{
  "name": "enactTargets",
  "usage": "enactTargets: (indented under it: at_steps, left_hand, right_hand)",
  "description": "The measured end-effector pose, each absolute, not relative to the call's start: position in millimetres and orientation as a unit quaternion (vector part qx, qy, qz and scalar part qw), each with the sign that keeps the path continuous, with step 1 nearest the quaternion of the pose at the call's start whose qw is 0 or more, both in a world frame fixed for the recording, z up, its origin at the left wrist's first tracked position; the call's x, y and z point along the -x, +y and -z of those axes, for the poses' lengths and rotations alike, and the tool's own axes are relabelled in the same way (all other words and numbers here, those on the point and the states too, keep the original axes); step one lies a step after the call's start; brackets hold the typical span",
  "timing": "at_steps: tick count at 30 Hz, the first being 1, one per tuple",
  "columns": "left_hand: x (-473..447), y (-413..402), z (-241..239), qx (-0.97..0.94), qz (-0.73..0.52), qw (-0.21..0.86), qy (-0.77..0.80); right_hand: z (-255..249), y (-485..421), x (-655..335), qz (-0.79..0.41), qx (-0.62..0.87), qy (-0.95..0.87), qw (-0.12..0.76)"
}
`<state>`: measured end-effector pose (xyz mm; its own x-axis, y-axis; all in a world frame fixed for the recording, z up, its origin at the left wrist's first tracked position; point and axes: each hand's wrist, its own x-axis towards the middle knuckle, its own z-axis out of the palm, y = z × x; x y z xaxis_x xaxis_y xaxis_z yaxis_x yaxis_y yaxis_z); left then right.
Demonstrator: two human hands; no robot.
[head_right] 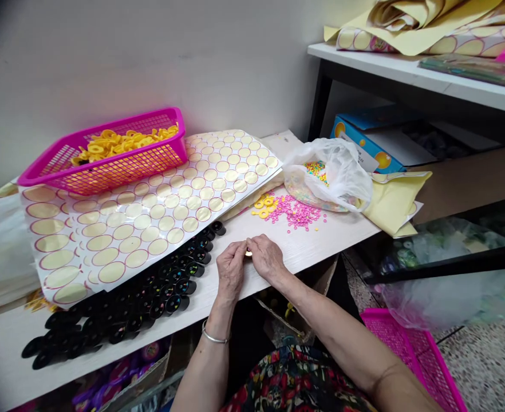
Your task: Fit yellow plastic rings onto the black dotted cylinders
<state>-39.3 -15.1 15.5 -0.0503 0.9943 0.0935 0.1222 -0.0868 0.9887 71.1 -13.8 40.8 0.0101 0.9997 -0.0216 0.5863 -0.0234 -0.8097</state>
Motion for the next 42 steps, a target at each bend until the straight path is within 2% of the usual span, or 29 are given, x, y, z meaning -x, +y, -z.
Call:
enactTargets:
  at_steps: [5,13,21,26,30,36,42]
  left_hand:
    - [33.2,-13.1,-19.2,-0.496,-0.501,0.438,0.558]
    - [36.2,-8.5,-15.5,-0.425,-0.494,0.516,0.556]
    - [37.4,-11.8,-14.1,-0.471,-0.508,0.485,0.533]
    - [39.8,-4.6,-12.4,-0.455,-0.495,0.509,0.537]
    - [39.3,-0.4,-17.3,-0.439,-0.483,0.535,0.536]
    - [37.3,0.6,-26.5,-0.424,-0.480,0.531,0.555]
    - [36.4,-1.0,-28.4,-0.423,-0.466,0.534,0.565]
  right_hand:
    - [-39.6,-12.4,-71.6,-0.320,0.646,-0.622,0.307]
    - [-29.9,-7.2,-72.4,-0.330,0.629,-0.633,0.308]
    - [-44.7,-8.9,-91.4,-0.516,0.523,-0.578,0.355]
    - [-49.5,-5.3,-86.2,-0.590,0.549,-0.470,0.360]
    - [-52.9,-5.6,-80.0,-0.595,0.583,-0.423,0.356]
    - [-49.4,-15.5,-85.2,-0.606,0.532,-0.451,0.382]
    - [-53.9,-13.8,-74.2,-0.546,0.609,-0.438,0.374]
